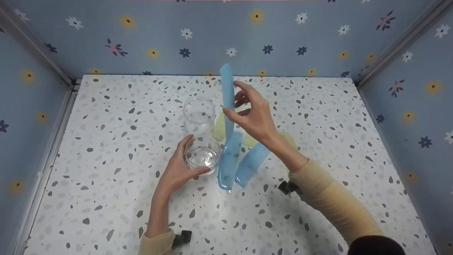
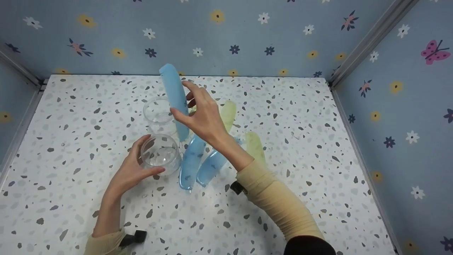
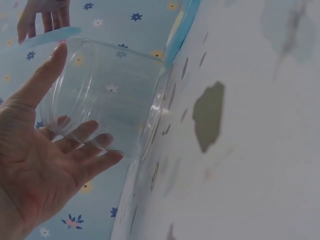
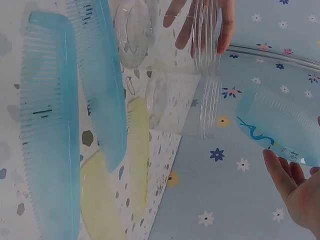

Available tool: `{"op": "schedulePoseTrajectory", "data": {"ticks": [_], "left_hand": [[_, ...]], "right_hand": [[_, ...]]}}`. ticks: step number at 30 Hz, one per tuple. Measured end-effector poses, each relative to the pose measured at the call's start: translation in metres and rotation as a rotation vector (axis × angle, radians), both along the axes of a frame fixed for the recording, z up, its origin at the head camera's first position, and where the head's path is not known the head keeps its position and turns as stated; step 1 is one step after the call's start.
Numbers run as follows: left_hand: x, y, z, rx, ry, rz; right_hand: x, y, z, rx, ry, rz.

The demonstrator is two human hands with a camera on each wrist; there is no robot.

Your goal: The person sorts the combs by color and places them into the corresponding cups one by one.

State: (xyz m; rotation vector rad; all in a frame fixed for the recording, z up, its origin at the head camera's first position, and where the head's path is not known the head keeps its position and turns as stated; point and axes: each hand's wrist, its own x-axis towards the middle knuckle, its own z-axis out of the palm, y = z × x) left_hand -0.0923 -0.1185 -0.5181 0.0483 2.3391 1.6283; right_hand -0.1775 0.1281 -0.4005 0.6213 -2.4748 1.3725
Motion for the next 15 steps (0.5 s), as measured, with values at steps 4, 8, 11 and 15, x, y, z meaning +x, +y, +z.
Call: {"op": "schedulePoseTrajectory", "data": {"ticks": [4, 8, 11, 15], "left_hand": [[0.000, 0.000, -0.001, -0.011, -0.005, 0.003], [0.000, -0.001, -0.001, -0.013, -0.003, 0.005], [0.001, -0.002, -0.002, -0.012, 0.006, 0.002], [0.001, -0.002, -0.002, -0.008, 0.011, -0.001]], "right_hand": [[0.005, -0.012, -0.001, 0.013, -0.017, 0.011], [0.008, -0.021, -0.003, 0.012, -0.014, 0.038], [0.010, -0.027, -0.007, 0.005, -0.003, 0.072], [0.013, -0.034, -0.011, 0.009, -0.003, 0.106]]}}
